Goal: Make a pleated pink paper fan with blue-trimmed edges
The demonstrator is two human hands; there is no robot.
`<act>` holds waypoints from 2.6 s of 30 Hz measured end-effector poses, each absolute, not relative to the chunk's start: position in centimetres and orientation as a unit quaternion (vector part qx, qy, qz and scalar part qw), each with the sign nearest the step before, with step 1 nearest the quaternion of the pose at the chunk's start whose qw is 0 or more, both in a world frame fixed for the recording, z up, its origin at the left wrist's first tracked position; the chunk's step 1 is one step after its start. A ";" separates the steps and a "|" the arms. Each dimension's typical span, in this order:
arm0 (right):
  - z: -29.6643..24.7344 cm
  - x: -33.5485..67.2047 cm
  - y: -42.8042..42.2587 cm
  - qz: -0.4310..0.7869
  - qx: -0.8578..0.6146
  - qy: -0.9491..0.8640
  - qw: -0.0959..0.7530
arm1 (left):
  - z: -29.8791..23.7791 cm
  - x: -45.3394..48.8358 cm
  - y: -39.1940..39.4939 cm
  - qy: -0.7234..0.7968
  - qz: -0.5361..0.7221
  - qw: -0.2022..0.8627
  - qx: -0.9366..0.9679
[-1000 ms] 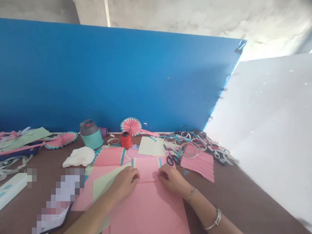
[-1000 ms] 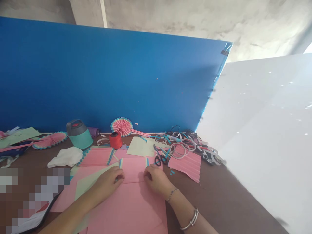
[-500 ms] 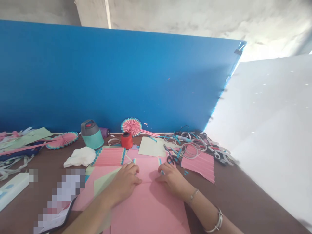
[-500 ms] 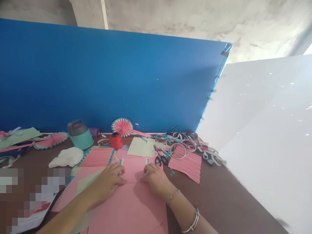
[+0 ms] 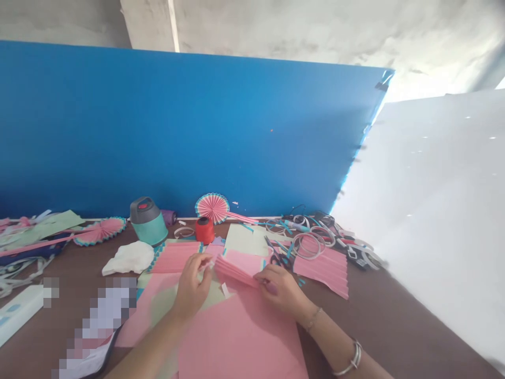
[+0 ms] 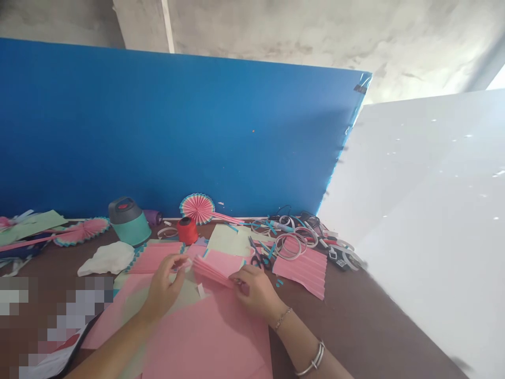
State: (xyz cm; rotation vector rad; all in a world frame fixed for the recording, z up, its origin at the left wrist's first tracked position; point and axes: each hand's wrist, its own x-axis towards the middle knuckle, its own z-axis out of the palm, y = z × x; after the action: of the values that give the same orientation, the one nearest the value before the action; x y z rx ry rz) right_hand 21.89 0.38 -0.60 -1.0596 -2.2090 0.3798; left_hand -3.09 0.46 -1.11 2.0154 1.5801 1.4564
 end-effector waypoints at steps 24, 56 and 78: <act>-0.8 19.1 -1.7 0.025 -0.338 -0.913 0.228 | -0.3 -0.2 -1.6 0.530 0.409 0.179 0.721; -1.2 22.2 0.2 0.102 -0.431 -0.881 0.168 | 0.6 -1.3 -1.8 0.490 0.171 0.136 0.844; -1.4 21.9 0.9 0.297 -0.491 -0.779 0.252 | 0.4 -2.5 -0.5 0.564 0.222 0.261 0.751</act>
State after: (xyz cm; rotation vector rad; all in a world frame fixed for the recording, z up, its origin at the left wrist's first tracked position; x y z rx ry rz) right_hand 21.92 0.90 -1.40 -1.3351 -2.1201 0.8072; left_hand -2.46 -0.49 0.39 2.0323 1.5277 0.6006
